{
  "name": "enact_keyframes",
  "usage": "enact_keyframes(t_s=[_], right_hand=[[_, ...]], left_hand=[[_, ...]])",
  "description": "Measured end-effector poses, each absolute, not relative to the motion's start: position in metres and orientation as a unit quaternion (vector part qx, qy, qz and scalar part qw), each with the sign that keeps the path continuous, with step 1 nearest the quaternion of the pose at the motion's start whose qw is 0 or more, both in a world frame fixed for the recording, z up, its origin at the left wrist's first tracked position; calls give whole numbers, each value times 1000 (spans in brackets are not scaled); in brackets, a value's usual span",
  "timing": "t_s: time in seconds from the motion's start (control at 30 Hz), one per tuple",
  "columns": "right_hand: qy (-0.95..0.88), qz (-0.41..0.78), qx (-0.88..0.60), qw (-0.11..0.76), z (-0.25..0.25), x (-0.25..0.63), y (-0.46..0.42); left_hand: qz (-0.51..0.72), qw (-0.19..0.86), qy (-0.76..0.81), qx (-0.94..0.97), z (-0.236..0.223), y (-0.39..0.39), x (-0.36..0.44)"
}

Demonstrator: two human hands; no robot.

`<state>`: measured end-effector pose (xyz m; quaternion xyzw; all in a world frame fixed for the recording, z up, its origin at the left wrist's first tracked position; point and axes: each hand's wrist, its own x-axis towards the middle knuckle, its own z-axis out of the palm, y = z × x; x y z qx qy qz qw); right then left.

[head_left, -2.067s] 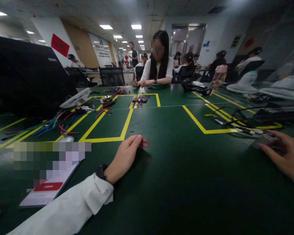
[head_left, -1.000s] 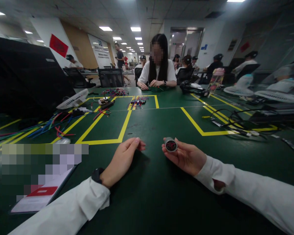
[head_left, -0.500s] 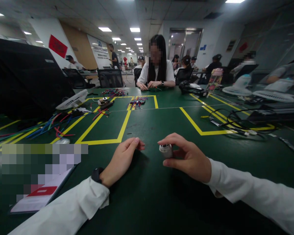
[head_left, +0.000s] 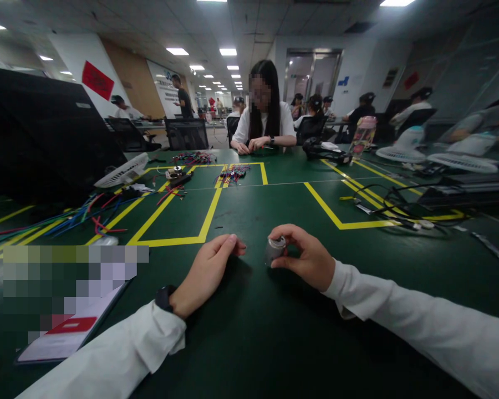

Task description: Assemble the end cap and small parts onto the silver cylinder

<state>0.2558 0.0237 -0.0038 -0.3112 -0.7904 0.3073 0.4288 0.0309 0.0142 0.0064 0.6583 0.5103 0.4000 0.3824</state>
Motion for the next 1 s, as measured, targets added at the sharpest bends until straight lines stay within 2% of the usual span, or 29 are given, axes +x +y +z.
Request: enact_keyframes(t_s=[0.2,0.5,0.77,0.93,1.0], right_hand=[[-856,251,-282,354,-4,260,26],[-786,384,-312,371,-12,256,26],[-787,362,-350,357,-14,256,27],[-801,321,-361,354,-10,261,25],[-803,305,-374,351,-9,267,25]], left_hand=[[385,376,500,678,8,12,31],[374,282,452,759,10,6,52],[409,260,408,774,20,10,77],[443,273,423,742,26,18,66],[423,248,425,761,22,21,55]])
